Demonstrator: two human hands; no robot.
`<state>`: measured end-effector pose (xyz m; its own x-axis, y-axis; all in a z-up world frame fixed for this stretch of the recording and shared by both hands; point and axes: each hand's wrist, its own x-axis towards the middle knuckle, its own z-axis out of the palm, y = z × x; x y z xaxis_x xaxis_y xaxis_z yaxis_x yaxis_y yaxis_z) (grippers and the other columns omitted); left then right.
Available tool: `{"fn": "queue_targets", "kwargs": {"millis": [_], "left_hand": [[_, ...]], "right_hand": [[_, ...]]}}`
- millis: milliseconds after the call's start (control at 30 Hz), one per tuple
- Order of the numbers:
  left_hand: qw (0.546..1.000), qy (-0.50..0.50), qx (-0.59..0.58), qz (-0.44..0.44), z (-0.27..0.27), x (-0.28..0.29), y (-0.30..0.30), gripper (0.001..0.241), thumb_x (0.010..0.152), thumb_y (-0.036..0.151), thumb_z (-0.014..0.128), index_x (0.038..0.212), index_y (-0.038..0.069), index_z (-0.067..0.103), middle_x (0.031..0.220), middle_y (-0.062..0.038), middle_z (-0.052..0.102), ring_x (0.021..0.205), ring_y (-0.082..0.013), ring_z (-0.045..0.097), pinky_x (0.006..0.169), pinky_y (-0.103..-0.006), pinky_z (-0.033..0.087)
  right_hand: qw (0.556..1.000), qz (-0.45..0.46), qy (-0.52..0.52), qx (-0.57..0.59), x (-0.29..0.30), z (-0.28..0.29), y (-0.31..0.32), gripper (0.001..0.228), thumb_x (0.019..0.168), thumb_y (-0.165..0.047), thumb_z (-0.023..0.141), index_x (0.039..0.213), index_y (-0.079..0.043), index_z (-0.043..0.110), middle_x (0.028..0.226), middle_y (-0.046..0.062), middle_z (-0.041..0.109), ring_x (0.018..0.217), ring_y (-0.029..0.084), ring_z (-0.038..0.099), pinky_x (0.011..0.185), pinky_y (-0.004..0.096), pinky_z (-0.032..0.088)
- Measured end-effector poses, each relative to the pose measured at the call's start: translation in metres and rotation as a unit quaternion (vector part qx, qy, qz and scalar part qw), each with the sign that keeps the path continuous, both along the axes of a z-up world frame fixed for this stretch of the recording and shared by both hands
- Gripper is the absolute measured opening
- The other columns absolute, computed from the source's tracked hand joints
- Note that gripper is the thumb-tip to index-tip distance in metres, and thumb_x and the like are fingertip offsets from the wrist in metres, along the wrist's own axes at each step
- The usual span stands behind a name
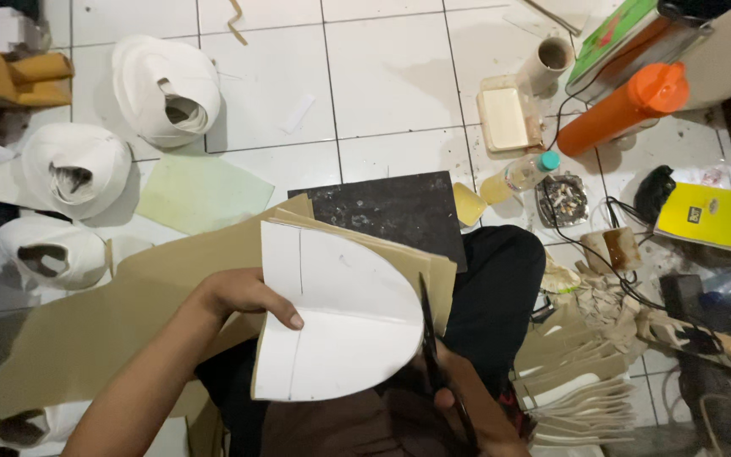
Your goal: The person sits on the floor and uses scissors to cut a stack of brown cardboard sheets following a white paper template. They repeatedly align the template, cut the curved shape, and separate the finished pieces from the excess material.
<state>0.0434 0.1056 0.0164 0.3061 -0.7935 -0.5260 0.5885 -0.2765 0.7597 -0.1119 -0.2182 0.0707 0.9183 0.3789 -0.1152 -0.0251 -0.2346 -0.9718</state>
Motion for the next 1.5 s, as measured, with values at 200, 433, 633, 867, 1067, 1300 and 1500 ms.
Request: {"fn": "queue_targets", "kwargs": {"millis": [200,433,633,867,1067,1300,1500], "left_hand": [[0.995,0.08,0.057,-0.009,-0.001,0.006,0.007,0.053,0.059,0.002,0.075,0.112,-0.003,0.066,0.114,-0.011,0.069,0.104,-0.0259,0.065,0.093,-0.0391,0.052],[0.984,0.127,0.097,-0.075,0.019,0.007,-0.014,0.055,0.059,0.0,0.073,0.113,-0.004,0.065,0.118,-0.012,0.068,0.107,-0.026,0.064,0.095,-0.0367,0.051],[0.983,0.134,0.1,-0.075,0.032,0.011,-0.011,0.054,0.057,-0.003,0.07,0.111,-0.004,0.065,0.115,-0.012,0.069,0.106,-0.0274,0.064,0.093,-0.0379,0.052],[0.947,0.022,0.234,-0.219,0.077,0.015,-0.04,0.053,0.058,0.015,0.073,0.109,0.004,0.069,0.109,0.0,0.071,0.101,-0.0153,0.063,0.091,-0.025,0.047],[0.953,0.04,0.207,-0.217,0.078,0.017,-0.035,0.049,0.06,0.011,0.07,0.108,0.001,0.068,0.108,-0.003,0.071,0.1,-0.0183,0.064,0.09,-0.028,0.049],[0.939,-0.002,0.245,-0.241,0.092,0.028,-0.03,0.044,0.06,0.01,0.073,0.102,0.0,0.071,0.102,-0.002,0.073,0.097,-0.0152,0.065,0.087,-0.0265,0.05],[0.915,0.0,0.241,-0.324,0.122,0.026,-0.056,0.052,0.062,0.01,0.067,0.114,0.005,0.066,0.112,-0.001,0.07,0.103,-0.0137,0.063,0.095,-0.0236,0.046]], "right_hand": [[0.899,-0.164,0.406,0.0,-0.007,-0.027,-0.002,0.033,0.087,0.002,0.05,0.098,-0.004,0.081,0.05,0.001,0.044,0.052,0.008,0.035,0.049,0.021,0.022],[0.863,-0.196,0.451,0.117,0.01,-0.012,0.012,0.047,0.089,-0.025,0.045,0.13,-0.007,0.059,0.136,0.004,0.061,0.126,0.01,0.05,0.111,0.026,0.03],[0.979,-0.006,0.201,-0.025,-0.015,-0.039,-0.011,0.102,0.052,-0.091,0.047,0.103,-0.006,0.071,0.079,-0.001,0.07,0.077,0.009,0.054,0.061,0.023,0.046],[0.874,-0.102,0.465,-0.098,0.016,0.019,0.02,0.035,0.088,-0.021,0.045,0.112,-0.021,0.07,0.068,0.002,0.059,0.055,0.006,0.039,0.054,0.02,0.029],[0.926,-0.113,0.358,-0.024,-0.01,-0.033,0.004,0.065,0.077,-0.062,0.043,0.105,-0.009,0.066,0.074,0.003,0.059,0.064,0.007,0.039,0.053,0.023,0.03],[0.872,-0.105,0.46,-0.127,-0.001,-0.024,0.001,0.029,0.093,-0.035,0.041,0.087,-0.018,0.063,0.087,0.002,0.064,0.081,0.011,0.051,0.075,0.024,0.037],[0.983,0.057,0.149,0.093,0.011,0.023,0.016,0.078,0.086,-0.061,0.04,0.14,-0.005,0.04,0.147,0.009,0.042,0.136,0.019,0.035,0.112,0.037,0.021]]}}
